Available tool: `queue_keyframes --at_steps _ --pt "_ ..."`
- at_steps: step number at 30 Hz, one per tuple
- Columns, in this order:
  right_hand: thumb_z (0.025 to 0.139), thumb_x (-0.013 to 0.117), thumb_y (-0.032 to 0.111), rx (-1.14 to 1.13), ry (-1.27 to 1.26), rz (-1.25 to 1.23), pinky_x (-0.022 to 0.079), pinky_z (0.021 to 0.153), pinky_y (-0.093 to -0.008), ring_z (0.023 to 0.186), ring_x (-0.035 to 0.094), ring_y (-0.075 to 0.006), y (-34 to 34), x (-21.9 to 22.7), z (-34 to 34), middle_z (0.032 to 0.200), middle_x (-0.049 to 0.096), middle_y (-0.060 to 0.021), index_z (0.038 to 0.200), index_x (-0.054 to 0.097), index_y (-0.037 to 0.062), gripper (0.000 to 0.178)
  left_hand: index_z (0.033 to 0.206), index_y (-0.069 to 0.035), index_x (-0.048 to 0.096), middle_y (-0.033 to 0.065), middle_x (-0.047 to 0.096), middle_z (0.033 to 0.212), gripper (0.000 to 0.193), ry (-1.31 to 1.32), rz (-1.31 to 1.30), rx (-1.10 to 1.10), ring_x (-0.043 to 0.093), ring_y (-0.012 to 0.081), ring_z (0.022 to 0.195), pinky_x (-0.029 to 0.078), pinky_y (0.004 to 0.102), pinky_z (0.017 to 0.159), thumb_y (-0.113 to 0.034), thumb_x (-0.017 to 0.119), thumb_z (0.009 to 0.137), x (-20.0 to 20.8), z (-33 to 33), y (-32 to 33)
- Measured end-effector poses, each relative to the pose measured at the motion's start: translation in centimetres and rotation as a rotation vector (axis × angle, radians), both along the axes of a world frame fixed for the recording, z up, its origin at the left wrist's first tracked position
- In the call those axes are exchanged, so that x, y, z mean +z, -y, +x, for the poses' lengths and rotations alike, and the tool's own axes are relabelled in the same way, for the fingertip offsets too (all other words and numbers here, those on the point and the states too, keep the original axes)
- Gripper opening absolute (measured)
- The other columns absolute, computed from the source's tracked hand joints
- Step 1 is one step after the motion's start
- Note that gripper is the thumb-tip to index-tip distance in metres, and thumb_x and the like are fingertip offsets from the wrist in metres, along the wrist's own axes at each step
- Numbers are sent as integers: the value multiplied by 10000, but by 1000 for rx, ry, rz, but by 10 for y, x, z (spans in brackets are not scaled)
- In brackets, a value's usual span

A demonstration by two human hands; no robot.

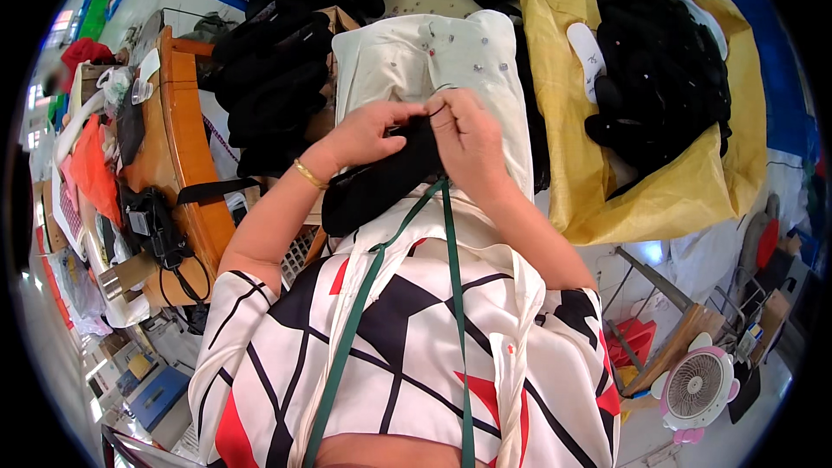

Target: The person sits on the floor and hand-sews a black slip-on shoe using a needle and thread. They repeatedly insert the needle into the shoe's sole and pull the thread through to attach or reinforce the sole. The person handles multiple shoes, picking them up from a nearby pile and placing them back down.

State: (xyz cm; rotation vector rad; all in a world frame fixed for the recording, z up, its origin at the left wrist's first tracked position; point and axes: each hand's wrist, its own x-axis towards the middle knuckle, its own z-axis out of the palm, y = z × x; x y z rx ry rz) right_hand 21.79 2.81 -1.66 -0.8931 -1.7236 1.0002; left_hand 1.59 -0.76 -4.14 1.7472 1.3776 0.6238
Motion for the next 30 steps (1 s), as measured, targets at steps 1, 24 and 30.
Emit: queue_keyframes --at_steps 1,24,30 --pt "942 616 58 2 43 38 489 674 -329 745 612 -271 -2 2 5 802 615 -116 906 621 26 49 1152 -50 636 134 682 956 364 23 -14 5 657 271 864 515 331 776 -115 624 794 10 -2 -2" --pt "926 625 119 309 588 -140 521 705 -337 820 657 -205 -9 -3 16 835 623 -62 960 675 83 71 903 -66 613 3 627 723 121 633 -746 398 494 39 515 389 193 448 -162 673 947 -8 -5 20" --pt "905 614 158 364 810 139 510 717 -410 921 611 -282 -18 -29 -8 862 602 -69 886 671 125 69 917 -50 628 -12 610 704 122 464 -493 360 500 43 544 395 210 475 -165 655 944 -6 0 25"
